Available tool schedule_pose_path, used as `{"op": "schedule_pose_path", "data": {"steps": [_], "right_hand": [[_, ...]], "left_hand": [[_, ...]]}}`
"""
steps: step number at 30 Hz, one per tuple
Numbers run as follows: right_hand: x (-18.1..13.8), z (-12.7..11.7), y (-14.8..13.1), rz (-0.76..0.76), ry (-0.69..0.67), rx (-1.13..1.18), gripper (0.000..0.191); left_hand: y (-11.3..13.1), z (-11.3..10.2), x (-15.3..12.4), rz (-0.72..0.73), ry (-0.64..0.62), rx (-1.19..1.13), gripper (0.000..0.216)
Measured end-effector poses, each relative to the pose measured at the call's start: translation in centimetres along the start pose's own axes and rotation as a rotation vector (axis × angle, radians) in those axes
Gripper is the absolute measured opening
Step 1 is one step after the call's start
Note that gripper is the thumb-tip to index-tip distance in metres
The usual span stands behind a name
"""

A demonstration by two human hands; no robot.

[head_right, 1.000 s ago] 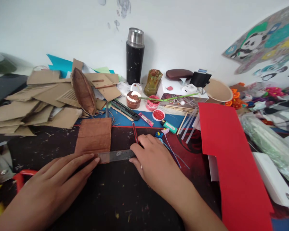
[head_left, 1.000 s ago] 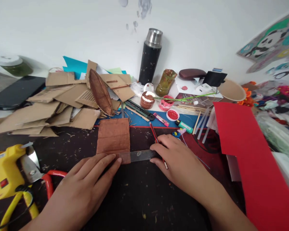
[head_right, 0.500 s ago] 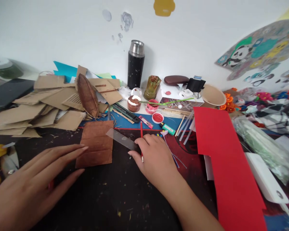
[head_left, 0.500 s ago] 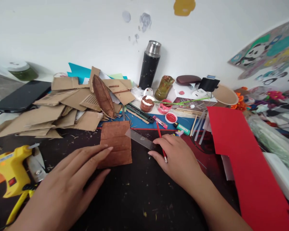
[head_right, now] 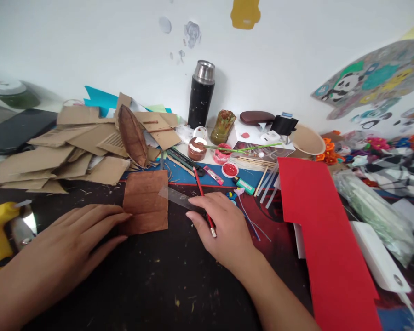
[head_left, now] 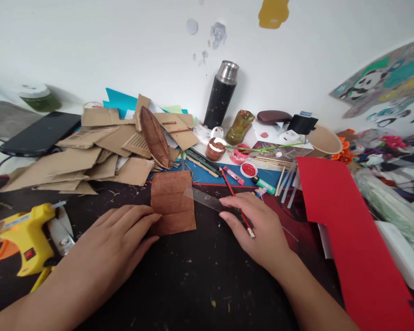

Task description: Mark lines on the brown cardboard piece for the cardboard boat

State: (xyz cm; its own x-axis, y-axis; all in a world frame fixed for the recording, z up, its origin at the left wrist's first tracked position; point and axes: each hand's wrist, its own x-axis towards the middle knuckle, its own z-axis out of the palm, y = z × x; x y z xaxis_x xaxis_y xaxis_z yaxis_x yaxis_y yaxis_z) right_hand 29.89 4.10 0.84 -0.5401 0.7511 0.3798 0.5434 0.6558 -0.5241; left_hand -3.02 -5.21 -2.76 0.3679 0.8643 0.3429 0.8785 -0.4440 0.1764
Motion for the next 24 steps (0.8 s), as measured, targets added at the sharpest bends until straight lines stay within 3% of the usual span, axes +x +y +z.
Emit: {"op": "schedule_pose_path", "data": {"steps": [7,13,24], "right_hand": [[0.2,1.3,-2.1,0.139,0.059,0.487,0.02],[0.8,2.9,-2.5,0.346,0.122,0.906,0.051],[3.5,6.2,-2.6,0.488,0.081,0.993,0.061]], "left_hand": [[0.0,0.9,0.2,-0.017,0.007,-0.01,0.051],[0.0,0.8,0.5,-0.026,0.038,-0.095,0.049],[-0.2,1.8,-0.1,-0.117,0.05,-0.203,0.038]]}}
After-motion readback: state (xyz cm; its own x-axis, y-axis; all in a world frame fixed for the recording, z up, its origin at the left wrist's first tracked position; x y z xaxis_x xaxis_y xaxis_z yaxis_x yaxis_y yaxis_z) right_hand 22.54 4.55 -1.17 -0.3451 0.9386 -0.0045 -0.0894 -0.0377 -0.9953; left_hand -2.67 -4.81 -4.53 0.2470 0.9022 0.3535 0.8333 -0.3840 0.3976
